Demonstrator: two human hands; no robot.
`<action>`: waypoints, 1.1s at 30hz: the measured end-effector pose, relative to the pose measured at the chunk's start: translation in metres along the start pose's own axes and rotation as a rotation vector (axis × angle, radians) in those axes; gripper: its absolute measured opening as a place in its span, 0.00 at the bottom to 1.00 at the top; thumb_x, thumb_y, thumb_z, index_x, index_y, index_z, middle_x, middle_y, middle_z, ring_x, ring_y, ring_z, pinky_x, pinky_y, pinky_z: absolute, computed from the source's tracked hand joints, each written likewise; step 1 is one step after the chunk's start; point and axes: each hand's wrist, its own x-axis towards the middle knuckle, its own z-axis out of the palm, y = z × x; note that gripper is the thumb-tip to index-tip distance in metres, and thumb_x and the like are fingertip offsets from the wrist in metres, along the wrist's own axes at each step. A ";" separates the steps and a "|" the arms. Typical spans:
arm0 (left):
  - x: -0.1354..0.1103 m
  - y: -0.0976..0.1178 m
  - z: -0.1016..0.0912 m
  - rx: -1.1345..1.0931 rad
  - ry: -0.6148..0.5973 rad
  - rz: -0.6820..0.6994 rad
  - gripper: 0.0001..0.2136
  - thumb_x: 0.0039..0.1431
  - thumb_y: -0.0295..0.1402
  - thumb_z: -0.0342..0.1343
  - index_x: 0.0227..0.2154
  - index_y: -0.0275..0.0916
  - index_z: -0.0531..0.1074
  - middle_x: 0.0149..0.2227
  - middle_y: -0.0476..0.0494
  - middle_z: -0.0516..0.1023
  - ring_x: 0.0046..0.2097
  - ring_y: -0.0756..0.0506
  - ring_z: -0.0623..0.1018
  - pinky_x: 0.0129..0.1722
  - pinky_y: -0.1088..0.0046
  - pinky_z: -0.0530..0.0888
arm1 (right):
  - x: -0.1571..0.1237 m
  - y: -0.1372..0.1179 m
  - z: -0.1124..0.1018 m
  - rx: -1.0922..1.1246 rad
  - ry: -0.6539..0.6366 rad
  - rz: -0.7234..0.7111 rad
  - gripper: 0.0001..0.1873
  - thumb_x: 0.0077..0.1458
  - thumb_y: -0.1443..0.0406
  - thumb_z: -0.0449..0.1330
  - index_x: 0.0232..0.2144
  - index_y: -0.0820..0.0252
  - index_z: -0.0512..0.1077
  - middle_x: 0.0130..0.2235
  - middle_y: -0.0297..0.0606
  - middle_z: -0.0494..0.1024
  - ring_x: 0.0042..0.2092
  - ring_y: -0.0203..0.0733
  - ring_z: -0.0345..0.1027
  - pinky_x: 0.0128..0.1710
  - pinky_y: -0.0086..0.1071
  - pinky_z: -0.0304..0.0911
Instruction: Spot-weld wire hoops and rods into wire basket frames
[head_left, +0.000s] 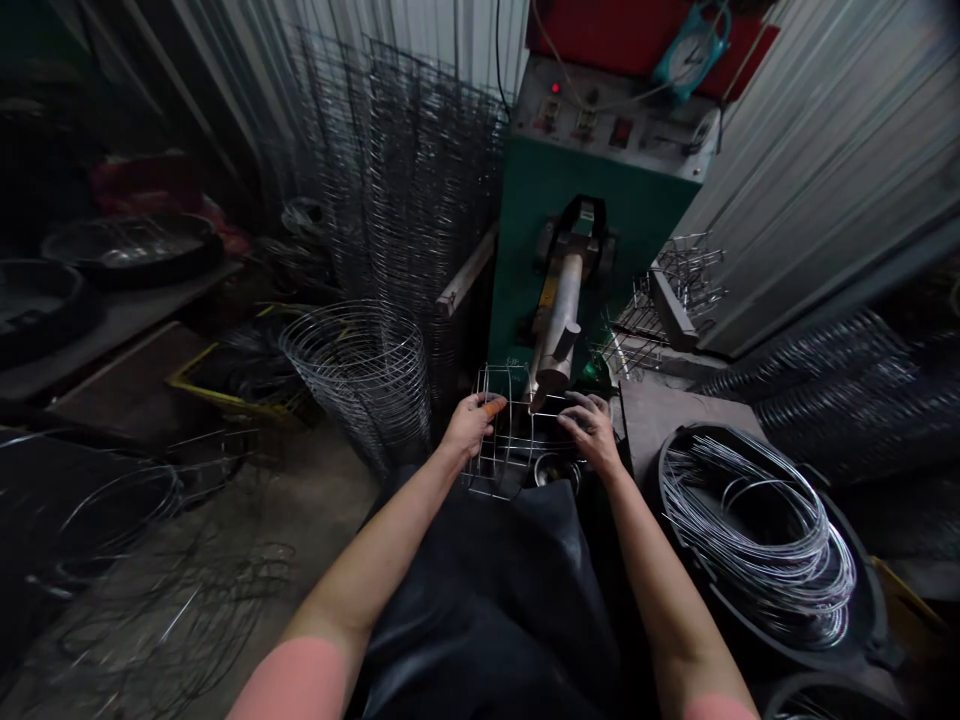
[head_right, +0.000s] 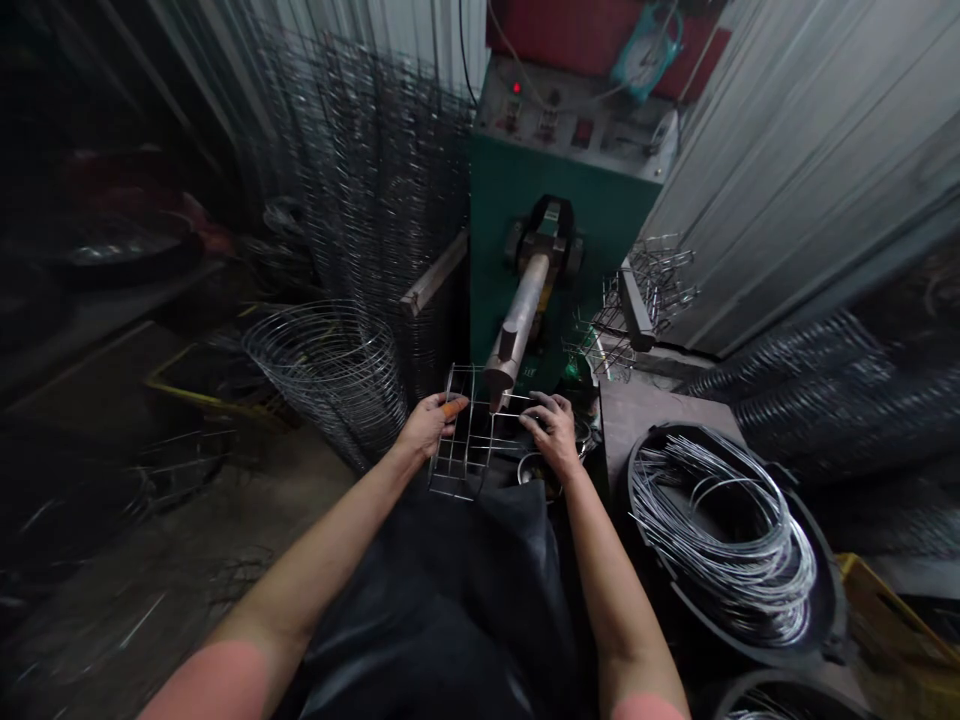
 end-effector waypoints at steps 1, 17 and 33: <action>0.001 0.000 0.000 0.002 0.002 -0.009 0.16 0.29 0.34 0.67 0.23 0.34 0.69 0.21 0.51 0.65 0.21 0.57 0.58 0.15 0.81 0.48 | 0.001 0.001 0.001 0.001 -0.005 0.007 0.12 0.53 0.55 0.56 0.27 0.52 0.74 0.47 0.36 0.73 0.50 0.51 0.54 0.51 0.49 0.51; -0.003 0.002 -0.006 0.027 -0.125 0.001 0.19 0.27 0.37 0.68 0.23 0.34 0.69 0.21 0.53 0.63 0.20 0.58 0.57 0.15 0.83 0.49 | -0.002 -0.008 -0.006 -0.028 -0.037 0.025 0.10 0.51 0.56 0.58 0.25 0.53 0.75 0.46 0.38 0.73 0.49 0.53 0.55 0.50 0.51 0.54; -0.122 0.043 -0.102 -0.159 -0.020 -0.244 0.04 0.50 0.25 0.56 0.31 0.33 0.69 0.33 0.41 0.76 0.23 0.53 0.73 0.15 0.82 0.68 | -0.151 0.019 -0.039 -0.009 -0.127 0.105 0.33 0.51 0.65 0.53 0.60 0.58 0.52 0.57 0.48 0.61 0.57 0.52 0.54 0.55 0.50 0.52</action>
